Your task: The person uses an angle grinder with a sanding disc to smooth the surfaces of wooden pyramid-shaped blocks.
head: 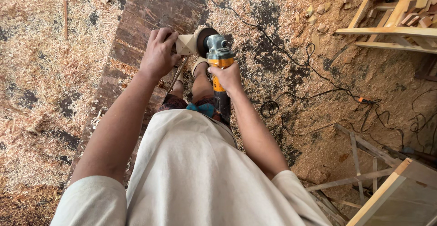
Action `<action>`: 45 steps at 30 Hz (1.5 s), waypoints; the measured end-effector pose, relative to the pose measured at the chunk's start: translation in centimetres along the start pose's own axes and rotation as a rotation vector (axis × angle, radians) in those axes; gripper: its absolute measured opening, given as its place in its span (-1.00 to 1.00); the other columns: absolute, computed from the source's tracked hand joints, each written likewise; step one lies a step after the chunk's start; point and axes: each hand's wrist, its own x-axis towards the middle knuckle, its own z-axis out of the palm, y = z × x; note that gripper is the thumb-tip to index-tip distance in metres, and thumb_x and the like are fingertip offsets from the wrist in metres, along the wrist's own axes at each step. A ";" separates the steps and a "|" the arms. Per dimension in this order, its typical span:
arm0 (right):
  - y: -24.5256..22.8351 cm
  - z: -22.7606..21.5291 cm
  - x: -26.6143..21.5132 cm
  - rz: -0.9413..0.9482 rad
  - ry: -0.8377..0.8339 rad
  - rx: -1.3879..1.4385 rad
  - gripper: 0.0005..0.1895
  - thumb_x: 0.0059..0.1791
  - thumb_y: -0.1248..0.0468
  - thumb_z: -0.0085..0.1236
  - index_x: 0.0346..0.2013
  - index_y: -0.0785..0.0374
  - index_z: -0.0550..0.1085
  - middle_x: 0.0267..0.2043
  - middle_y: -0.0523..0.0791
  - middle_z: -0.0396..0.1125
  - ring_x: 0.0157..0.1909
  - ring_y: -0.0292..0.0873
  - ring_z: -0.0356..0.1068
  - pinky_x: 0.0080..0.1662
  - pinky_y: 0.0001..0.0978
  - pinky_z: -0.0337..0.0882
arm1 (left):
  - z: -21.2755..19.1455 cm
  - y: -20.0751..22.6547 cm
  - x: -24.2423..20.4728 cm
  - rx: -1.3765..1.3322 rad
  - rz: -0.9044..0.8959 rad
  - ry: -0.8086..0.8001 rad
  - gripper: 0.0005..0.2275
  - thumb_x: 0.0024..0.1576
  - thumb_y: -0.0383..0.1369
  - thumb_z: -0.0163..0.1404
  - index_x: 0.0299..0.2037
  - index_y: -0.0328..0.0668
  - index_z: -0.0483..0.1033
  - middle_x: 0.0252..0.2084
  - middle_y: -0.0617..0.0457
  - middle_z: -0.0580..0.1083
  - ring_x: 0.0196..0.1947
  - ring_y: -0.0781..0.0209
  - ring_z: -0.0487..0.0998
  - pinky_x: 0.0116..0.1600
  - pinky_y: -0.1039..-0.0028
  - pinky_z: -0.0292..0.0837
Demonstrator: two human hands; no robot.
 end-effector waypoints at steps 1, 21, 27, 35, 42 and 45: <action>0.2 -0.3 0.0 0.025 0.012 0.001 -0.75 -0.25 0.28 0.35 -0.30 0.25 0.58 -0.40 -0.13 0.50 -0.45 -0.24 0.50 -0.33 -0.35 0.54 | 0.0 0.1 0.0 0.010 0.010 0.005 -0.41 -0.08 -0.43 0.34 0.21 -0.39 0.48 0.17 -0.14 0.37 0.21 -0.14 0.32 0.36 0.18 0.28; 0.5 -2.4 -1.2 0.020 -0.035 0.159 -0.72 -0.22 0.34 0.30 -0.23 0.31 0.53 -0.41 -0.06 0.47 -0.48 -0.21 0.49 -0.36 -0.31 0.56 | -1.1 -0.9 2.1 0.308 -0.019 -0.268 -0.37 0.06 -0.10 0.26 0.35 -0.03 0.38 0.30 -0.13 0.27 0.34 -0.13 0.22 0.50 0.08 0.10; -0.5 -1.4 -1.4 -0.041 -0.086 0.032 -0.73 -0.21 0.34 0.31 -0.22 0.28 0.56 -0.38 -0.09 0.48 -0.43 -0.25 0.50 -0.34 -0.36 0.58 | -0.4 0.2 0.1 0.126 -0.044 0.013 -0.31 0.00 -0.24 0.31 0.33 -0.42 0.37 0.21 -0.25 0.26 0.25 -0.26 0.22 0.38 0.04 0.13; -1.6 0.4 -1.6 -0.062 -0.133 0.088 -0.81 -0.20 0.34 0.30 -0.30 0.28 0.57 -0.45 -0.10 0.49 -0.50 -0.26 0.50 -0.38 -0.39 0.55 | 0.6 0.0 -0.7 0.090 -0.048 0.080 -0.40 -0.04 -0.30 0.36 0.23 -0.26 0.48 0.20 -0.15 0.30 0.26 -0.19 0.27 0.39 0.05 0.21; -1.6 1.3 -1.5 -0.086 -0.131 0.032 -0.83 -0.19 0.31 0.34 -0.34 0.27 0.57 -0.46 -0.11 0.49 -0.50 -0.26 0.49 -0.39 -0.40 0.54 | 0.6 -0.1 -0.7 0.056 -0.036 0.132 -0.43 -0.07 -0.31 0.39 0.18 -0.22 0.53 0.18 -0.11 0.32 0.25 -0.18 0.29 0.36 0.05 0.23; -1.3 1.5 -1.5 -0.079 -0.094 0.014 -0.83 -0.20 0.30 0.35 -0.36 0.27 0.58 -0.46 -0.09 0.49 -0.50 -0.25 0.50 -0.39 -0.39 0.52 | 0.5 -0.1 -0.6 0.050 -0.037 0.118 -0.41 -0.10 -0.31 0.39 0.19 -0.23 0.53 0.19 -0.12 0.33 0.24 -0.18 0.29 0.36 0.05 0.23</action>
